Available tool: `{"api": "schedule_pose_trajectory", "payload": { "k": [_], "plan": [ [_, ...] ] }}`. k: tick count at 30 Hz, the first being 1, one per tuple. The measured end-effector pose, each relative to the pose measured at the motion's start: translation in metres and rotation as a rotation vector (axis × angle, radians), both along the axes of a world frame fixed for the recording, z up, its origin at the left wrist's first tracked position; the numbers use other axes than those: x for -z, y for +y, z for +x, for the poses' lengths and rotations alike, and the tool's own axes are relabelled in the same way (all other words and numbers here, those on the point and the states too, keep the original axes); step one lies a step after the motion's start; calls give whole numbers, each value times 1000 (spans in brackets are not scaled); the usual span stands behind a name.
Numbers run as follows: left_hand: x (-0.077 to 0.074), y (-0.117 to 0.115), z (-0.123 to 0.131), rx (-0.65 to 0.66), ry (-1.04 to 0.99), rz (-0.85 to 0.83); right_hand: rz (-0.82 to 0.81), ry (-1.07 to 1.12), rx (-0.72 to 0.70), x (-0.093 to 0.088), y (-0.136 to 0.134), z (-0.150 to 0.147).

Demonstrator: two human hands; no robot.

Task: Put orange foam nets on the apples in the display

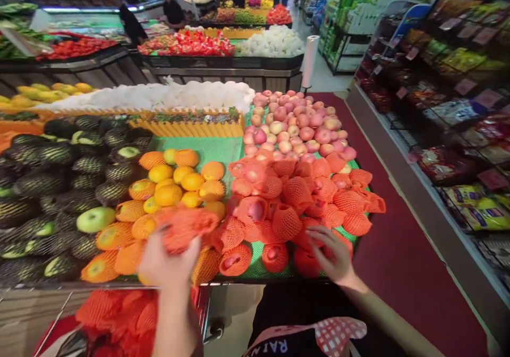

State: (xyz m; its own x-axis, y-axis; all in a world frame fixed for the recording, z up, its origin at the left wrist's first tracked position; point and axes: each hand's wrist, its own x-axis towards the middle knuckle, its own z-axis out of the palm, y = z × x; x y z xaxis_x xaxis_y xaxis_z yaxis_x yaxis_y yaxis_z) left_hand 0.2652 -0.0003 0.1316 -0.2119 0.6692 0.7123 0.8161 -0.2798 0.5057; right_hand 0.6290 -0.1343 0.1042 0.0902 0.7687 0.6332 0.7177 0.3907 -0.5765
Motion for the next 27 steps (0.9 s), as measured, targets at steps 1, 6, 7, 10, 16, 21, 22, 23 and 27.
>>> {"api": "schedule_pose_trajectory", "payload": {
  "k": [1,6,7,10,16,21,22,23,27],
  "plan": [
    [-3,17,45,95,68,12,10,-6,-51,-3,1,-8],
    [-24,79,232,370,225,-85,62,-279,-269,-17,-12,-11],
    [-28,88,256,340,256,-151,78,-302,-267,-18,-18,0],
    [-34,108,303,231,401,-402,84,-291,-171,-14,-47,54],
    [-42,119,337,77,445,-486,34,22,280,36,-134,228],
    [-66,104,373,-32,80,-154,-56,103,558,93,-204,391],
    [-73,97,383,-45,33,-82,-84,102,573,96,-214,421],
    [-80,89,394,-52,27,-30,-110,106,580,95,-222,448],
    [-98,42,449,-69,106,122,-194,212,572,69,-238,527]
  ]
}}
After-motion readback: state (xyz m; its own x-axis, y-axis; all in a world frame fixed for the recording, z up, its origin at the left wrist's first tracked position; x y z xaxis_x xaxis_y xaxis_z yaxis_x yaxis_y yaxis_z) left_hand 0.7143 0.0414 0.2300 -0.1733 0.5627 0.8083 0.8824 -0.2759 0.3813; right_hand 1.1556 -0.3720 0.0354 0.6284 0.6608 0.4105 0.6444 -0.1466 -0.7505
